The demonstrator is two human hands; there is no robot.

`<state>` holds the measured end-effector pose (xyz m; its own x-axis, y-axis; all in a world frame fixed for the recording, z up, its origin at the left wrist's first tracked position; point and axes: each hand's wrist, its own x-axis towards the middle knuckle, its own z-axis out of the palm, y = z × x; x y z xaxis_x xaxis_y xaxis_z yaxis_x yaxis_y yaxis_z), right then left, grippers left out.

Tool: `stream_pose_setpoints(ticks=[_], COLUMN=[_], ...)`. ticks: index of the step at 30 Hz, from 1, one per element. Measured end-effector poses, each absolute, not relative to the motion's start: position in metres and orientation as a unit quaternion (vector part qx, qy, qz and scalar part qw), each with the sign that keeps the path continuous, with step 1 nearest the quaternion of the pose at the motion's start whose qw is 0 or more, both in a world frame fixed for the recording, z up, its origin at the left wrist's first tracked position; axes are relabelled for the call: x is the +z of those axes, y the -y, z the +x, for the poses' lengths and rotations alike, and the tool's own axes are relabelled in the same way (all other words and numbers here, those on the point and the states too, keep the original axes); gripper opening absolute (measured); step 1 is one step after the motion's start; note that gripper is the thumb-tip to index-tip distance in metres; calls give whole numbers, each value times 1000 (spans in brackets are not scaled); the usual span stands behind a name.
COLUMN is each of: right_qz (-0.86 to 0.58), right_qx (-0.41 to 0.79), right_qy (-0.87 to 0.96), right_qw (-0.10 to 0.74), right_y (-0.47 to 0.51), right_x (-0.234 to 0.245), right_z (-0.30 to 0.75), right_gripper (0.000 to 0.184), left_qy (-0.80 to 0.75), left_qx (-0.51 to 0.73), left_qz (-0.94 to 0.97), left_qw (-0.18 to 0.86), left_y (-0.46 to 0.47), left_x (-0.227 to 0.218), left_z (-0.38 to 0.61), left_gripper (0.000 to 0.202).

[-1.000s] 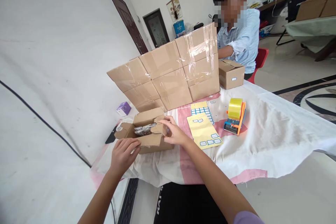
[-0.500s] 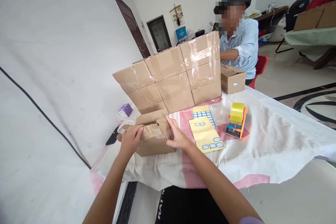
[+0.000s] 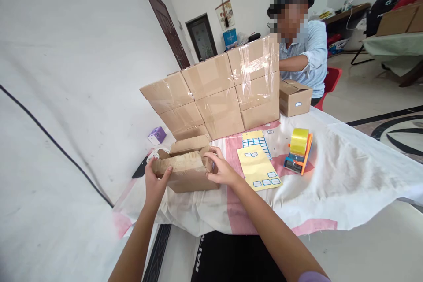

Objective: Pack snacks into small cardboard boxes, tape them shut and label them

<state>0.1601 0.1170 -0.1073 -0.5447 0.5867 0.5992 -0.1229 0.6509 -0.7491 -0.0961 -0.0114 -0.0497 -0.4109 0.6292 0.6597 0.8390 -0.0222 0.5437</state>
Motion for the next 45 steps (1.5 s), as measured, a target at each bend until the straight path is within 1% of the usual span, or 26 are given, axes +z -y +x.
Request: stream_pose_setpoints(ticks=[2,5,7,9,11,13,15,20,23,25,27,29,30,34,37,39,42,43,45], right_qz=[-150,-154,-155,-151,-148,-150,-152,-144,-150,-150,-148,-150,-152,-153,-146,-141,-139,-140,-139], right_qx=[388,382,383,386,388,388,391,390,384,383,386,389,390,396,403,402,399,399,398], right_qy=[787,790,792,791,789,789,791,791,791,792,792,792,792,793,789,788,788,788,789], right_qw=[455,454,450,451,452,451,446,449,452,452,450,446,444,437,440,444,447,447,447], right_y=[-117,-118,-118,-118,-117,-116,-115,-115,-115,-115,-115,-115,-115,-115,-115,-115,-116,-116,-117], right_x=[-108,-109,-109,-109,-107,-106,-104,-101,-100,-101,-101,-101,-102,-101,-100,-100,-101,-102,-103], right_z=[160,160,160,160,161,162,162,163,163,163,163,163,163,163,163,163,162,162,162], right_gripper=[69,71,72,73,74,76,76,67,65,65,65,66,66,69,70,71,70,70,70], left_qy=[687,688,688,692,699,701,699,692,687,710,750,771,771,713,670,650,616,611,621], left_qx=[-468,-425,-379,-335,-307,-297,-293,-299,-345,-368,-359,-335,-330,-401,-463,-506,-578,-591,-591], left_qz=[-544,-560,-577,-599,-620,-635,-643,-647,-609,-553,-521,-525,-528,-528,-511,-502,-501,-498,-485], left_qw=[110,180,226,225,182,133,106,114,197,234,195,137,131,227,277,264,188,171,174], left_y=[14,13,11,7,5,3,3,8,9,7,4,1,1,7,16,22,27,27,27], left_x=[-50,-42,-37,-34,-34,-36,-39,-43,-47,-49,-50,-49,-49,-45,-49,-57,-74,-80,-91], left_z=[-90,-80,-76,-73,-73,-75,-77,-78,-72,-69,-70,-74,-77,-84,-79,-71,-60,-57,-54], left_gripper=[57,34,27,21,22,26,31,34,32,41,47,41,40,44,40,36,29,27,25])
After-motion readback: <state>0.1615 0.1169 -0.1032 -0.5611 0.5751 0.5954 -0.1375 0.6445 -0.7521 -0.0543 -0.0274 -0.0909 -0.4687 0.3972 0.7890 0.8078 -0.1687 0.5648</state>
